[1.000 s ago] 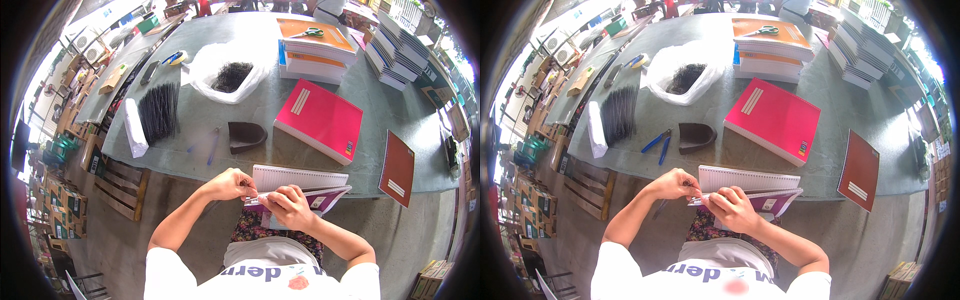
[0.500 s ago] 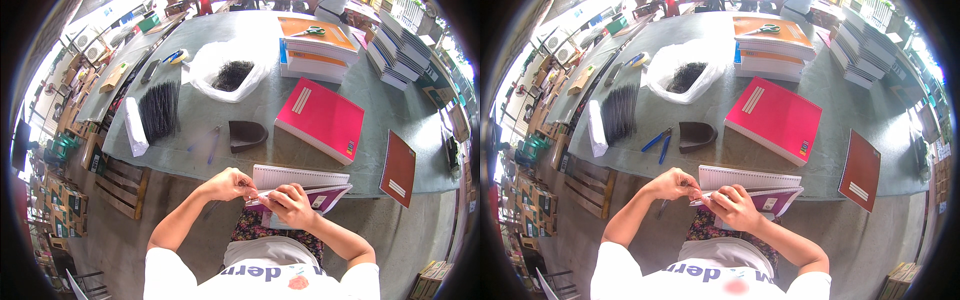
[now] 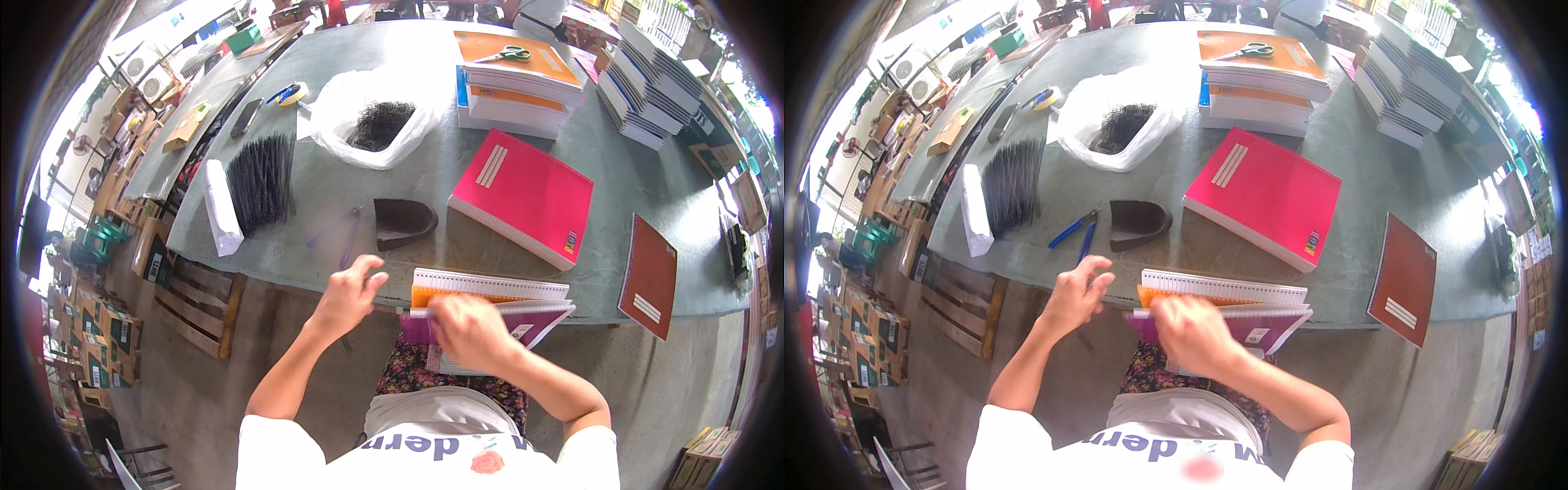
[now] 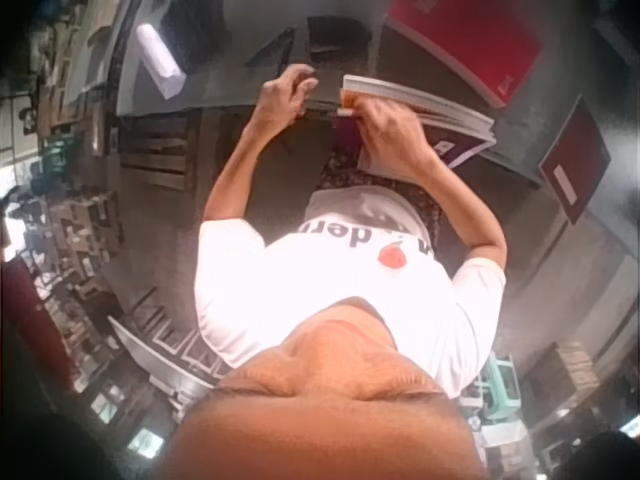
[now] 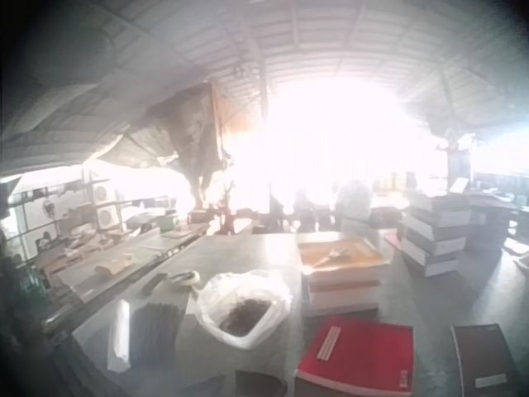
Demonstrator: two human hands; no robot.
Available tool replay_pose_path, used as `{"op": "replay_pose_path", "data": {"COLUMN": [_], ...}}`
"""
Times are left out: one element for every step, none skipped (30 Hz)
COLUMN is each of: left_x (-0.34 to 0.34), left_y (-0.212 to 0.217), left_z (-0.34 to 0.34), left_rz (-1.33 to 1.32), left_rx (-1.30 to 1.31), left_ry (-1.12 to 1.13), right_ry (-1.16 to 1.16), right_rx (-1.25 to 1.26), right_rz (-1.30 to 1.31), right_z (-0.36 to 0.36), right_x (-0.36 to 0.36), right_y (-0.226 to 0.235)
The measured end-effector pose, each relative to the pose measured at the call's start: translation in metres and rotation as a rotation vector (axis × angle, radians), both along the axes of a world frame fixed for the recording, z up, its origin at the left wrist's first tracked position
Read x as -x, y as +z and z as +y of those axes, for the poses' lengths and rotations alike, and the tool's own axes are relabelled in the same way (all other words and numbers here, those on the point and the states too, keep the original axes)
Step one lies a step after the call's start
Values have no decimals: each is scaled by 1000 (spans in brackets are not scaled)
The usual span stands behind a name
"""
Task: The person binds a series of paper notebooks by manually inserting a black plastic spiral through the pre-punched holes in each notebook, trimming the excess spiral using blue shears, and placing the completed notebooks in a stack.
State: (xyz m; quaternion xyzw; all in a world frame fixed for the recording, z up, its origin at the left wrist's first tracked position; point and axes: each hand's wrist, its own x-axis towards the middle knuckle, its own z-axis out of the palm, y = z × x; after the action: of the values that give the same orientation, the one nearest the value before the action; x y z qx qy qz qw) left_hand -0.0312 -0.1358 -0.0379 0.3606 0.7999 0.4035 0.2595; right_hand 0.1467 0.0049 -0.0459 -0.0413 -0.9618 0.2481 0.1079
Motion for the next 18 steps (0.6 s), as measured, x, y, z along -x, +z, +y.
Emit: {"op": "replay_pose_path", "data": {"left_x": [0, -7, -16, -25, -38, -53, -66, -77, -77, -78, -74, -66, -56, -46, -37, -30, -24, -19], "left_y": [1, -2, -8, -13, -22, -33, -42, -49, -53, -55, -53, -49, -42, -35, -27, -21, -15, -12], "left_z": [-11, -22, -29, -36, -37, -34, -29, -23, -20, -16, -14, -14, -16, -20, -24, -28, -31, -34], "left_rz": [-6, 0, 79, 93, 107, 52, 24, -73, 20, 54, 71, 57, 112, 52, -191, -347, -525, -611], "left_rx": [130, 132, 133, 188, 167, 204, 150, 29, -5, -101, -86, 11, 53, 108, -16, -63, -107, -155], "left_ry": [11, 7, -37, -56, -112, -143, -190, -216, -173, -235, -183, -232, -273, -283, -207, -157, -147, -134], "right_ry": [-116, -168, -106, -127, -70, -23, 22, 37, 16, -20, -57, -34, -29, -67, -66, -28, -6, 10], "right_rx": [85, 33, 25, -45, -7, -10, -30, -12, -9, -33, -25, 3, 22, -3, 9, 54, 149, 239], "right_rz": [-114, -112, -164, -263, -228, -270, -346, -324, -279, -251, -249, -238, -225, -228, -226, -198, -88, -25], "right_z": [7, 13, 18, 22, 21, 21, 19, 16, 15, 13, 13, 13, 14, 15, 15, 15, 16, 16], "right_x": [5, 11, 17, 22, 26, 29, 30, 31, 32, 32, 32, 32, 32, 32, 33, 34, 35, 35], "right_y": [3, 5, 6, 6, 5, 4, 3, 1, 0, -2, -3, -4, -5, -6, -6, -7, -8, -9]}}
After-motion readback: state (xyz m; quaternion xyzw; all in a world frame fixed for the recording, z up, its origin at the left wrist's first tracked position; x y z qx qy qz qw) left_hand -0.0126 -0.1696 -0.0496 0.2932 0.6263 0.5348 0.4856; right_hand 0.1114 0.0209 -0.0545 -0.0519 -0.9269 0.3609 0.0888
